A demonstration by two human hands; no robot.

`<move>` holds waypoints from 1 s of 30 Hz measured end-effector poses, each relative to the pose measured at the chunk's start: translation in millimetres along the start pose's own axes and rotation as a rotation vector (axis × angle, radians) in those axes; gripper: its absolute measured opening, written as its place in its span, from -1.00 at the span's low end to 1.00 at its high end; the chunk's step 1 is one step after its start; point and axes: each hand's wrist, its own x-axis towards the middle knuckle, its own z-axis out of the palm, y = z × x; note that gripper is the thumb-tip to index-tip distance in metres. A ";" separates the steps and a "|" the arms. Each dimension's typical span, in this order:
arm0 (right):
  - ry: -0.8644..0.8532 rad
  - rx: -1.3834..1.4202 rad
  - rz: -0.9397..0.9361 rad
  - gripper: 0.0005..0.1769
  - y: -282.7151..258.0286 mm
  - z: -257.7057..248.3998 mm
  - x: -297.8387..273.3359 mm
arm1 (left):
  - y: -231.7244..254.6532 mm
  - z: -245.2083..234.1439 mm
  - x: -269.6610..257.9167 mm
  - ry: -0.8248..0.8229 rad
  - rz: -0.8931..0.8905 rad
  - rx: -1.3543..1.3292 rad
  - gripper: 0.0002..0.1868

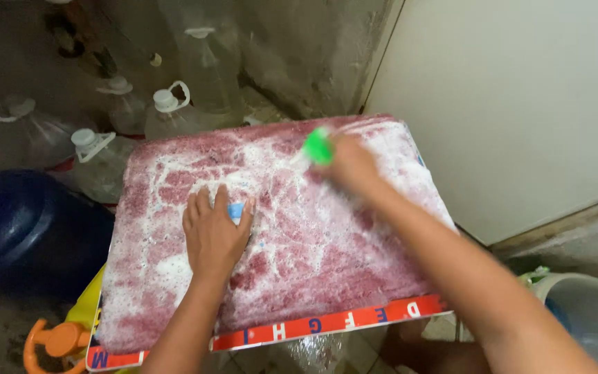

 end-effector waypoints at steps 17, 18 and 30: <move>0.070 0.101 -0.008 -0.26 -73.5 53.7 80.2 | -3.2 5.2 3.6 0.020 0.009 0.014 -0.20; 0.041 0.218 0.106 -0.25 -71.5 53.7 81.4 | -4.9 4.4 2.4 0.018 0.009 0.000 -0.20; 0.391 0.145 0.197 -0.25 -6.9 40.5 77.1 | -6.4 4.3 4.4 0.020 0.015 -0.049 -0.14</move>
